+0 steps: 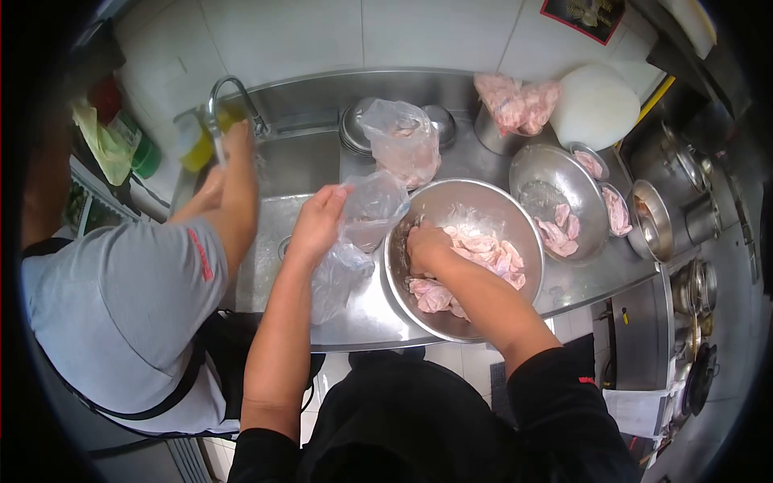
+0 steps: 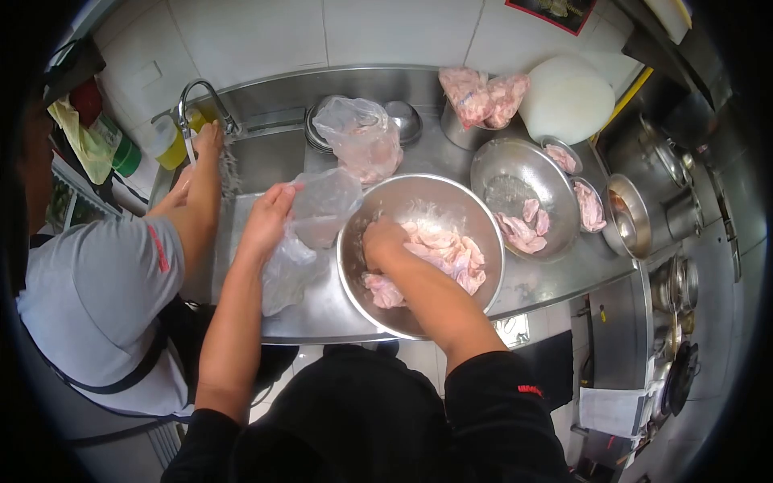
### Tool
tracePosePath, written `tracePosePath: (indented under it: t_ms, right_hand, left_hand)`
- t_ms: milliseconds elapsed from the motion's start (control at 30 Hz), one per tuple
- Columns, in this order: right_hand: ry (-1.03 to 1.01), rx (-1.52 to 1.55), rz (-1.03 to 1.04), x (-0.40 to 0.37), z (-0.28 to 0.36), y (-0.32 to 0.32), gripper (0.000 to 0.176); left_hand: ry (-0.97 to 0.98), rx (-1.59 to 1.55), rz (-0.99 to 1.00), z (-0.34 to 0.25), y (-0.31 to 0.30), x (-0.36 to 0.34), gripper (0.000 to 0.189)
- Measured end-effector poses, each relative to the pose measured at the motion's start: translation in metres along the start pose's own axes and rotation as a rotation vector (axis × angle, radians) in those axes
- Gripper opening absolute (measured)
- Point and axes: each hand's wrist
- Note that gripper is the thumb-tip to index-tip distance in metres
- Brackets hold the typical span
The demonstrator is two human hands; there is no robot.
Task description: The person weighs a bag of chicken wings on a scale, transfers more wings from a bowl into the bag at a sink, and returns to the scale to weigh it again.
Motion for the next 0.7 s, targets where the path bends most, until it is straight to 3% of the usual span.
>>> tracePosePath:
  t_ms: [233, 333, 367, 467, 700]
  right_hand:
    - [-0.124, 0.303, 0.152, 0.036, -0.040, -0.019, 0.055]
    - [-0.188, 0.523, 0.032, 0.017, -0.057, -0.033, 0.049]
    - [-0.173, 0.614, -0.029, 0.013, -0.063, -0.033, 0.045]
    - [-0.082, 0.912, 0.061, 0.025, -0.088, -0.027, 0.049]
    - [-0.257, 0.388, 0.098, 0.001, -0.062, -0.035, 0.053]
  left_hand:
    - [-0.024, 0.048, -0.006, 0.002, -0.012, -0.013, 0.034]
    - [-0.100, 0.030, 0.028, -0.003, -0.017, -0.022, 0.033]
    - [-0.093, 0.042, 0.025, -0.001, -0.018, -0.023, 0.033]
    - [-0.067, 0.056, 0.008, 0.005, -0.019, -0.025, 0.035]
    - [-0.042, 0.021, 0.020, 0.008, -0.014, -0.026, 0.037]
Point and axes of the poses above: each hand's wrist, its own x-axis towards the middle knuckle, its own y-axis out of the palm, z = x × y, and after that the axes turned 13 degrees about x, right-handed
